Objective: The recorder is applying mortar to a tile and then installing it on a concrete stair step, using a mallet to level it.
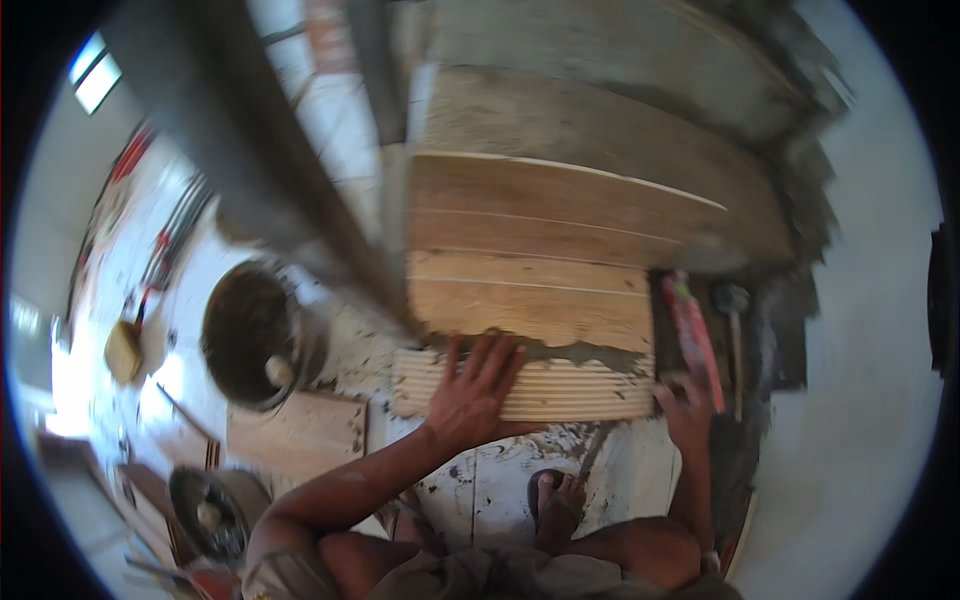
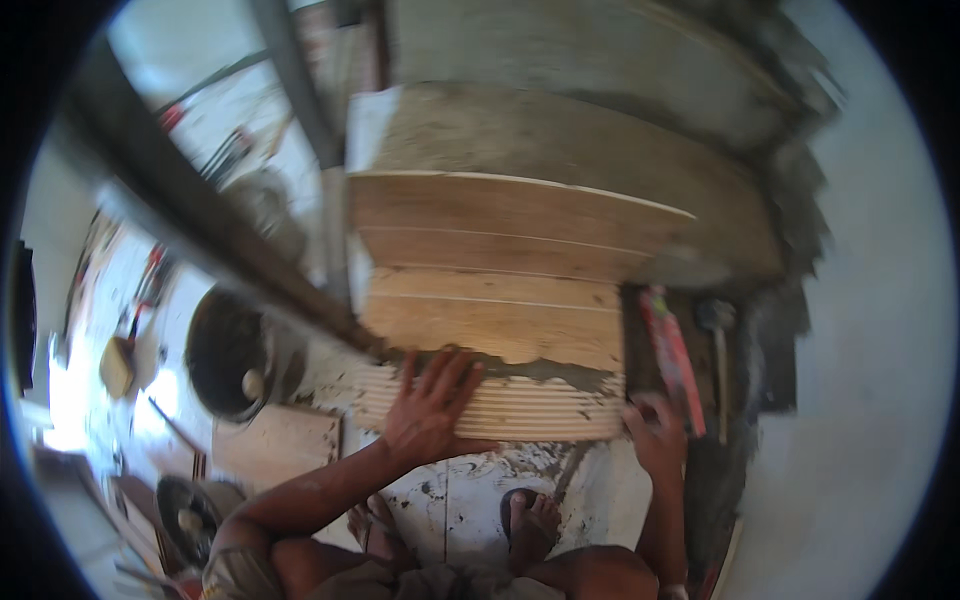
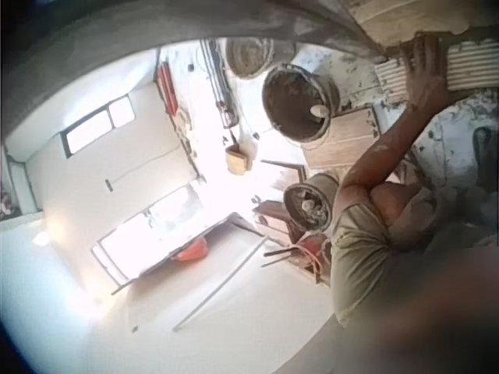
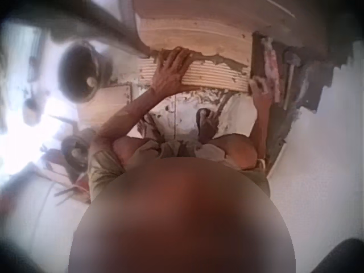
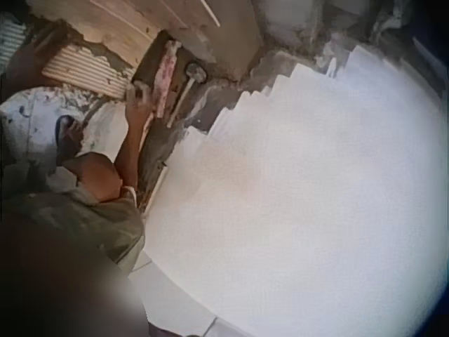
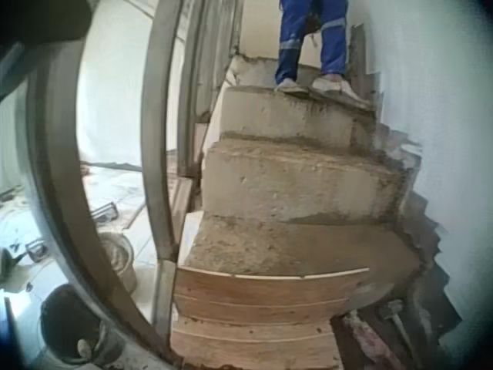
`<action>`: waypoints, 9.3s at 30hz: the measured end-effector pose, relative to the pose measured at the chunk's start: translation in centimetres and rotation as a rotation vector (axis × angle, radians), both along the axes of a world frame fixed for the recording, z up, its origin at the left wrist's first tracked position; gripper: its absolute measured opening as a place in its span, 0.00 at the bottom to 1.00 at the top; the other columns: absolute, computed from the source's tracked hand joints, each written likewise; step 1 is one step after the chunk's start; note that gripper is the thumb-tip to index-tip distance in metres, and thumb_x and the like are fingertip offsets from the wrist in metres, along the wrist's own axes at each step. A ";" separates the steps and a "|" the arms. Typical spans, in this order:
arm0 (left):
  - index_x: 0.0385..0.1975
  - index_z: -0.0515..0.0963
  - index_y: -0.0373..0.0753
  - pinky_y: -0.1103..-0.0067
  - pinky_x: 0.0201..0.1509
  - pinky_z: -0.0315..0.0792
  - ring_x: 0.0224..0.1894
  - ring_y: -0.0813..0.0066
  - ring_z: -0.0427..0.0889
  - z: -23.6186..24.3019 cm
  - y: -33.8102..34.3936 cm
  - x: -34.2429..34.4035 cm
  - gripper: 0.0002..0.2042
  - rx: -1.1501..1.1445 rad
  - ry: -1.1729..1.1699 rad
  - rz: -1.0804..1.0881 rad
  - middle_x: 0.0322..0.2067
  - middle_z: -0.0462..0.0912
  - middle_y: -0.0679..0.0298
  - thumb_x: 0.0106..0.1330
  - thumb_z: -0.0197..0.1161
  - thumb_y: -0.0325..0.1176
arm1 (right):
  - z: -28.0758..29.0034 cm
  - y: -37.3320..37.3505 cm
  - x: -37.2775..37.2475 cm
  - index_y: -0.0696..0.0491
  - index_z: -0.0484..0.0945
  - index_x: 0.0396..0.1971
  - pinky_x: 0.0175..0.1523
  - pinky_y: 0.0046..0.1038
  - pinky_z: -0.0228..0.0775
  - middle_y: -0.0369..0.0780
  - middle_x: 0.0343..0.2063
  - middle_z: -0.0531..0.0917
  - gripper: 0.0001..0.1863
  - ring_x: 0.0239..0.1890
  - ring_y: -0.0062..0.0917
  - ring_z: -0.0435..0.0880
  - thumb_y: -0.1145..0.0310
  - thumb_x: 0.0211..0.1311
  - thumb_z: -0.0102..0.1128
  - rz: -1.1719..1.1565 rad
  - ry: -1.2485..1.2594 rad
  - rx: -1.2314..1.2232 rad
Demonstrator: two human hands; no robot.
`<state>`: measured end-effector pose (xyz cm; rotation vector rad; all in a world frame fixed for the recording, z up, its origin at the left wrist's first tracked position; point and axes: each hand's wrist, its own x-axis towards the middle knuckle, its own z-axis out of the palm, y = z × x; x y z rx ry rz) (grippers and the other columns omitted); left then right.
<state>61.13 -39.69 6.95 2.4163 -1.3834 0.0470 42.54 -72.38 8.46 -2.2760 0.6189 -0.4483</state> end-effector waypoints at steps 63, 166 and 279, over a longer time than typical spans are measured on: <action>0.72 0.64 0.31 0.31 0.75 0.37 0.76 0.50 0.58 -0.4 0.8 0.1 0.55 -0.083 0.036 0.000 0.70 0.64 0.49 0.56 0.64 0.74 | 1.3 -1.8 3.2 0.55 0.86 0.40 0.49 0.44 0.80 0.50 0.40 0.88 0.30 0.44 0.47 0.88 0.43 0.50 0.78 -0.536 0.427 -0.531; 0.74 0.60 0.28 0.32 0.75 0.29 0.80 0.44 0.50 1.8 -0.9 -0.3 0.57 0.256 -0.001 0.034 0.74 0.59 0.43 0.57 0.64 0.75 | -3.4 -11.3 0.2 0.56 0.84 0.44 0.49 0.40 0.74 0.49 0.38 0.83 0.15 0.42 0.45 0.82 0.60 0.66 0.69 -0.436 -0.125 -0.417; 0.52 0.81 0.35 0.74 0.50 0.79 0.44 0.70 0.86 6.4 12.4 11.9 0.13 -0.688 0.717 0.737 0.46 0.86 0.59 0.74 0.60 0.34 | 1.7 -2.5 -0.4 0.65 0.73 0.59 0.61 0.35 0.75 0.45 0.53 0.81 0.21 0.53 0.32 0.82 0.73 0.70 0.63 -0.327 -0.831 0.168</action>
